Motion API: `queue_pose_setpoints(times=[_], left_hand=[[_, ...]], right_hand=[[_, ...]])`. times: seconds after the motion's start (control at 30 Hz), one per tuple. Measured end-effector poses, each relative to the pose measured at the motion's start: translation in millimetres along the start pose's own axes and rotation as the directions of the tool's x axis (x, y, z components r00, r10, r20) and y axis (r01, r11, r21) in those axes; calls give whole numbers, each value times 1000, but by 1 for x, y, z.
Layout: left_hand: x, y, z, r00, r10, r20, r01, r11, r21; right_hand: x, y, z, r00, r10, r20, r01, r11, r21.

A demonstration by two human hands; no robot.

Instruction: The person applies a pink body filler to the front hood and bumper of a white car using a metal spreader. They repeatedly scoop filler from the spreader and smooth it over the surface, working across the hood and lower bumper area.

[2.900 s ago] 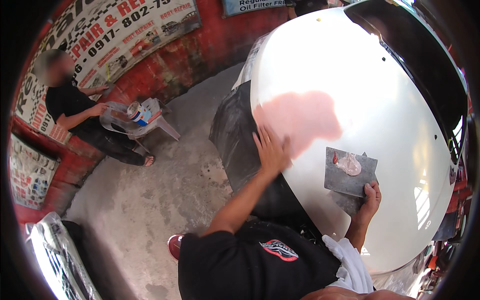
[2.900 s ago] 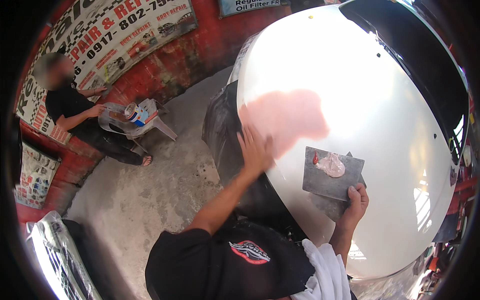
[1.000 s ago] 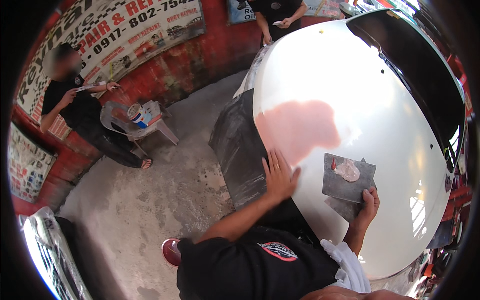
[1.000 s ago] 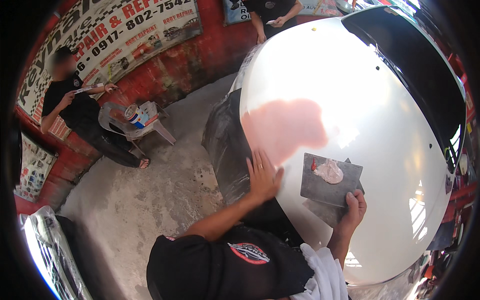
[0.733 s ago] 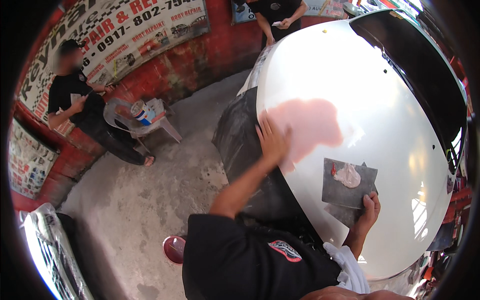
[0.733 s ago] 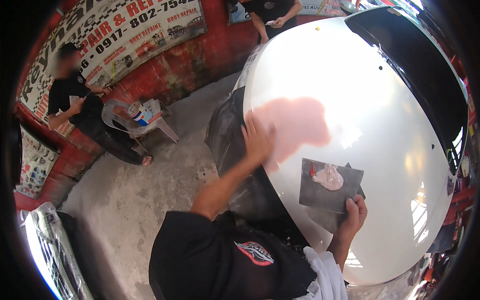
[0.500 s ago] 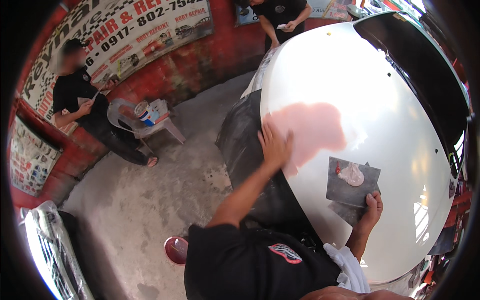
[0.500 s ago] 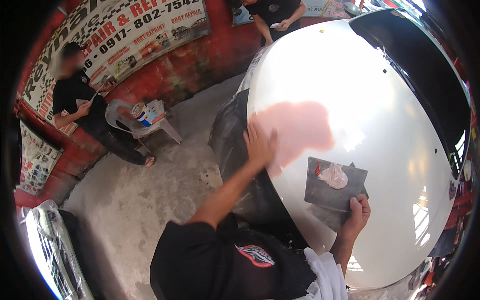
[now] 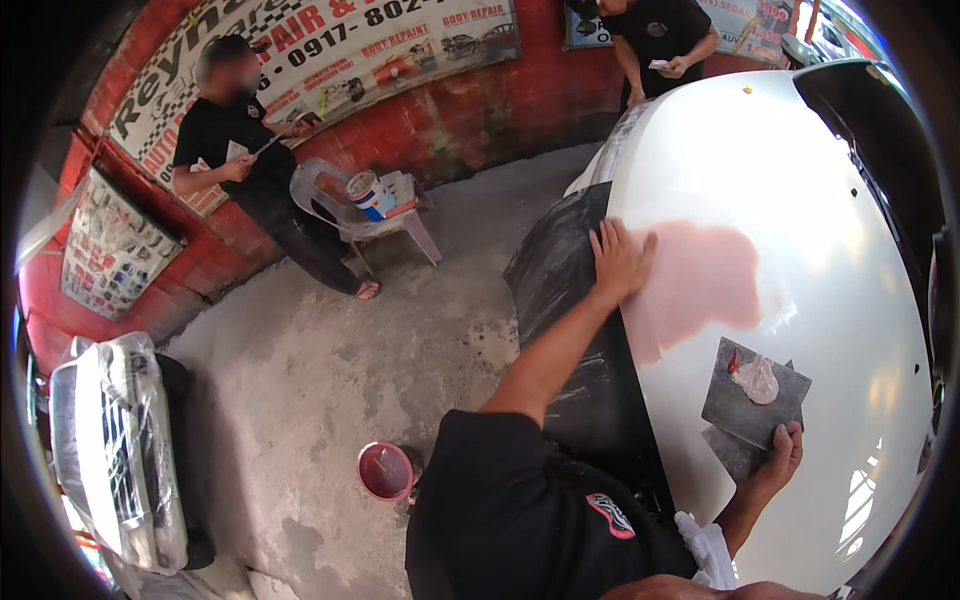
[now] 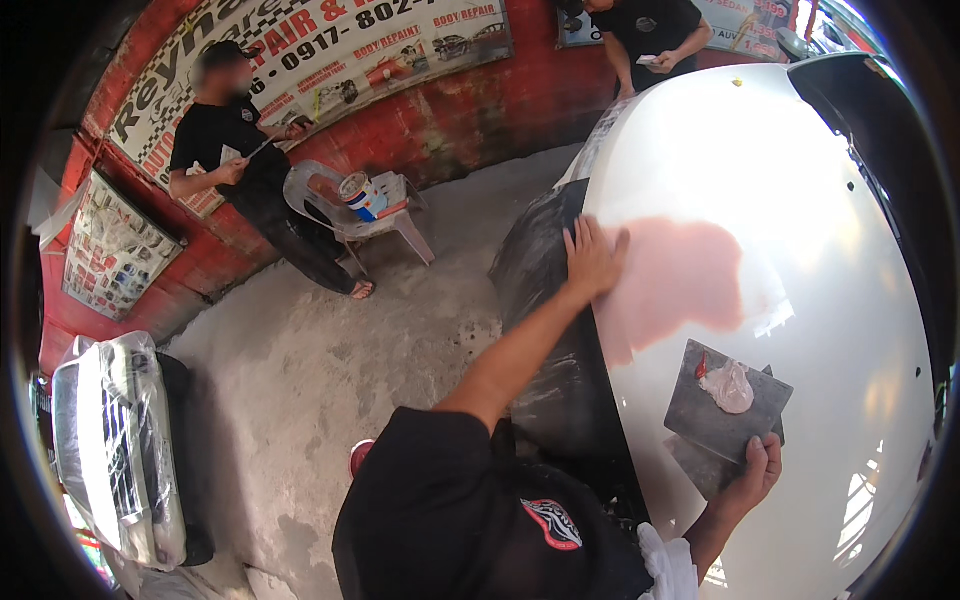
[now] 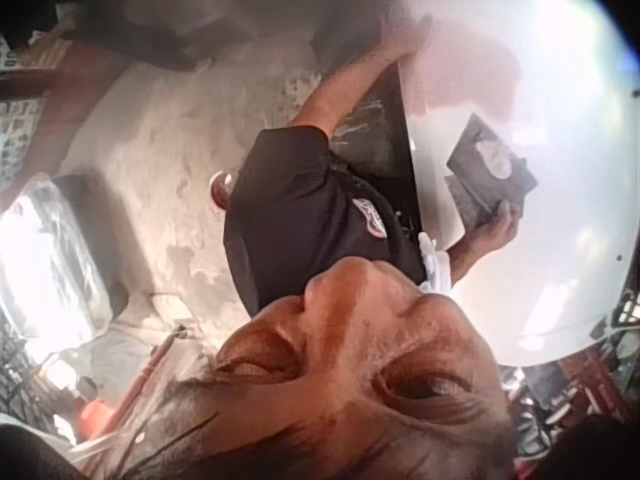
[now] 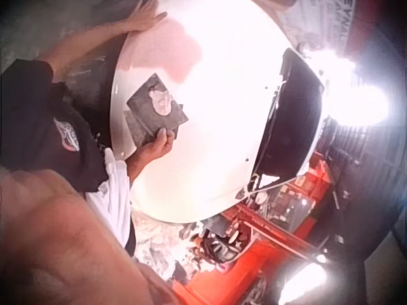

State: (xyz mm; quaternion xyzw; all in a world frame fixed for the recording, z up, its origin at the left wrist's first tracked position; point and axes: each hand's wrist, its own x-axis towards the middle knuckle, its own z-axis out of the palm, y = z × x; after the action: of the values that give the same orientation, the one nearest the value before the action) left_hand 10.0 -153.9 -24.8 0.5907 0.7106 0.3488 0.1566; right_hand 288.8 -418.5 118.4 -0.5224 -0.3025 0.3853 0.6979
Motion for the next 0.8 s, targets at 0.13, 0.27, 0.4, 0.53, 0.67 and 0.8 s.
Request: queue_pose_setpoints(times=[0.13,0.27,0.4,0.53,0.67,0.8], left_hand=[[-59,16,26,991,107,-78,-97,987,127],[-175,45,8,978,208,26,-210,969,132],[4,7,-3,1000,-32,1,32,999,-38],[-51,10,6,990,133,39,-136,986,97],[-192,43,-10,949,231,213,-268,949,164],[-23,-4,-4,999,24,22,-25,998,50]], right_hand=[[7,2,-11,998,7,60,-3,999,-54],[7,13,-19,998,30,-59,-29,999,15],[2,6,-7,990,46,-135,-44,999,19],[18,32,-47,998,58,-29,-58,998,-30],[11,17,-23,996,85,-39,-86,996,-26],[8,14,-10,986,65,-151,-67,998,-12]])
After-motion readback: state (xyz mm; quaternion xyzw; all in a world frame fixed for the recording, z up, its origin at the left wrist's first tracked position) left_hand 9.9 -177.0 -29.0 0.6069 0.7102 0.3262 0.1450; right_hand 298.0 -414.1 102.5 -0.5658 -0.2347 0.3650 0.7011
